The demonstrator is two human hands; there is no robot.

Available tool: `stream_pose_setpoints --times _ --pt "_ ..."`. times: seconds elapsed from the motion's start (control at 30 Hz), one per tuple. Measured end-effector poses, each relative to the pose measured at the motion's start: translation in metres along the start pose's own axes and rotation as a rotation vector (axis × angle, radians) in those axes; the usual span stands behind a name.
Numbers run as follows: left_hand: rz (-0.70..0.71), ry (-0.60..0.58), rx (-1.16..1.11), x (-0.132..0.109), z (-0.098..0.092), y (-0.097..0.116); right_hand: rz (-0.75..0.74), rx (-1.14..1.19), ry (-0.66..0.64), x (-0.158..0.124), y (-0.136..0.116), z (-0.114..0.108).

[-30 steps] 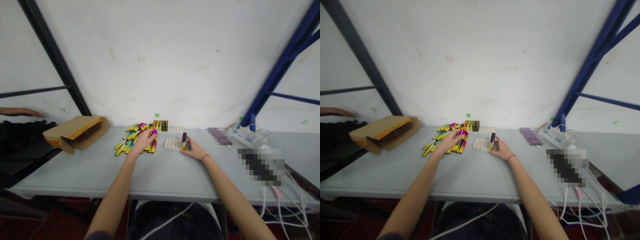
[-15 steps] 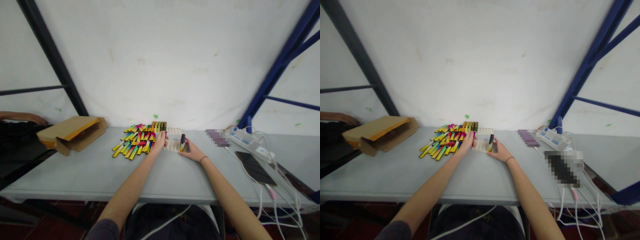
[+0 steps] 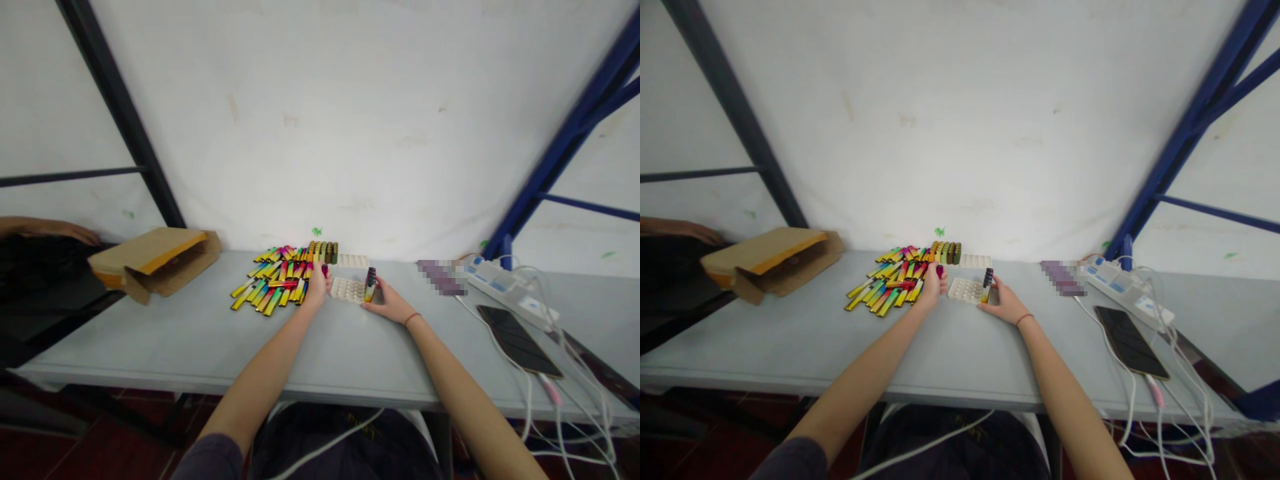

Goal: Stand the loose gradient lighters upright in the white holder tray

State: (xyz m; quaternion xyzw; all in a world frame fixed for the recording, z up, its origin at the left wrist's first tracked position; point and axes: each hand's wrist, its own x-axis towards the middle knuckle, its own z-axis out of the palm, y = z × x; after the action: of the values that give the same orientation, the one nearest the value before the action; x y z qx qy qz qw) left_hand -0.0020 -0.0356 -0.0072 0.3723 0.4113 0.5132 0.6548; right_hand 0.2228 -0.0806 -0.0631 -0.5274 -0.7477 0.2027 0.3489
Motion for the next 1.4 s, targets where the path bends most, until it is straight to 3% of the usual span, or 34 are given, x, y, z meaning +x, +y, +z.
stream_pose_setpoints --times 0.13,0.53,0.7,1.07,1.2,1.27,1.4 --pt "0.063 0.099 -0.02 -0.001 0.002 0.002 -0.003 -0.008 0.004 0.0 0.001 0.0" --pt "0.123 0.154 -0.091 -0.002 -0.001 -0.001 -0.003 -0.005 -0.016 0.001 0.003 0.001" --pt "0.081 0.132 -0.096 -0.001 -0.004 -0.002 -0.002 -0.019 -0.012 0.001 0.001 0.0" --pt "0.155 0.148 -0.103 -0.004 0.001 0.001 0.02 -0.066 -0.023 -0.002 -0.006 -0.004" --pt "0.15 0.057 -0.042 -0.002 0.001 -0.006 0.003 -0.068 -0.033 -0.004 -0.009 -0.005" --pt "0.223 -0.002 0.071 -0.003 0.001 -0.01 -0.01 -0.063 -0.035 -0.004 -0.009 -0.005" --pt "0.551 -0.087 0.423 -0.006 0.002 -0.018 -0.036 -0.026 -0.046 -0.003 -0.009 -0.004"
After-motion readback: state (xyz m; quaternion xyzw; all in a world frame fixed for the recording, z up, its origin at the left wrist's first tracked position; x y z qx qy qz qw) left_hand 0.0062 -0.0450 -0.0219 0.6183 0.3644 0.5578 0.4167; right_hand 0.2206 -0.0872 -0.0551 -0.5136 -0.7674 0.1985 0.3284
